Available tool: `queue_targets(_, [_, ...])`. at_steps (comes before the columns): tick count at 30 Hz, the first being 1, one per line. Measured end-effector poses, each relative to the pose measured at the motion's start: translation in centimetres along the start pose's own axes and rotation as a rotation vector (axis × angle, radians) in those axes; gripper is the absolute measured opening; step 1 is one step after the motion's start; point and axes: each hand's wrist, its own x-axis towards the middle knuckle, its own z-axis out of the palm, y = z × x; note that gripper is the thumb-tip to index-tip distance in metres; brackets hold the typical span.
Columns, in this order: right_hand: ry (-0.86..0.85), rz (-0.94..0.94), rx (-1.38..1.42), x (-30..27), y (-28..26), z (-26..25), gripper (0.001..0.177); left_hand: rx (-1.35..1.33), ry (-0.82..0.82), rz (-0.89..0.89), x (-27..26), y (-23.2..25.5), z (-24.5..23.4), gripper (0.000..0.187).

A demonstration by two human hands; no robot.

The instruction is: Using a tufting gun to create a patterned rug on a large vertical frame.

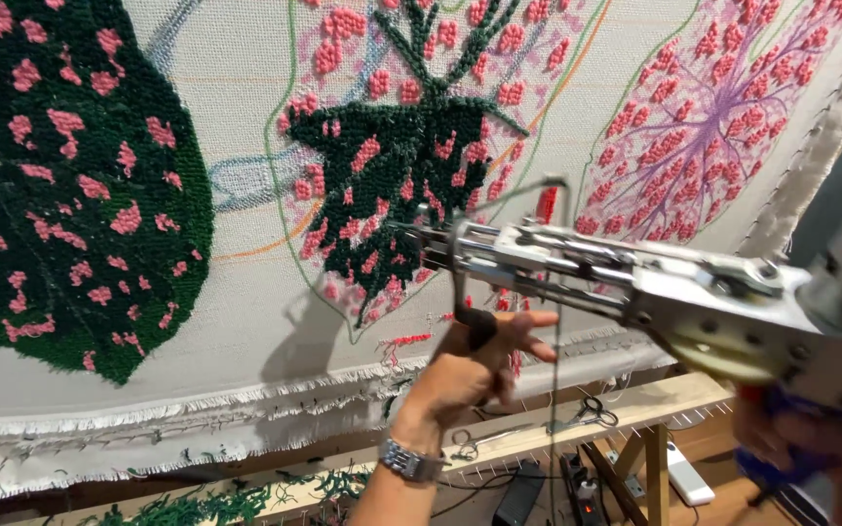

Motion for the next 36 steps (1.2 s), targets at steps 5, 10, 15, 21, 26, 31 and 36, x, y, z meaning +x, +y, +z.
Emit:
queue_targets(5, [-0.044, -0.007, 0.009, 8.1, -1.0, 17.9, 0.06, 0.068, 0.114, 0.195, -0.9, 0.9, -1.8, 0.044])
queue_targets(10, [-0.048, 0.137, 0.109, 11.9, -2.4, 19.3, 0.059, 0.121, 0.225, 0.136, -1.3, 2.5, -2.6, 0.051])
queue_targets(15, [-0.07, 0.184, -0.102, 14.3, -3.5, 20.0, 0.076, -0.114, 0.004, 0.104, -1.8, 2.8, -3.1, 0.062])
queue_targets(21, [-0.026, 0.219, -0.173, 14.3, -4.3, 19.6, 0.107, -0.099, 0.079, 0.018, -0.8, 0.8, -3.2, 0.054])
queue_targets(26, [-0.212, 0.259, 0.196, 12.3, 2.0, 14.5, 0.09, -0.169, 0.091, 0.076, -0.8, 1.3, -2.3, 0.053])
queue_targets(31, [-0.135, 0.595, -0.542, 10.1, 17.5, 16.4, 0.032, -0.111, 0.192, 0.121, -1.7, 2.7, -2.4, 0.053])
queue_targets(36, [-0.402, 0.108, -1.264, 8.1, 25.2, 19.3, 0.031, -0.118, 0.283, 0.207, -2.5, 3.6, -3.6, 0.051])
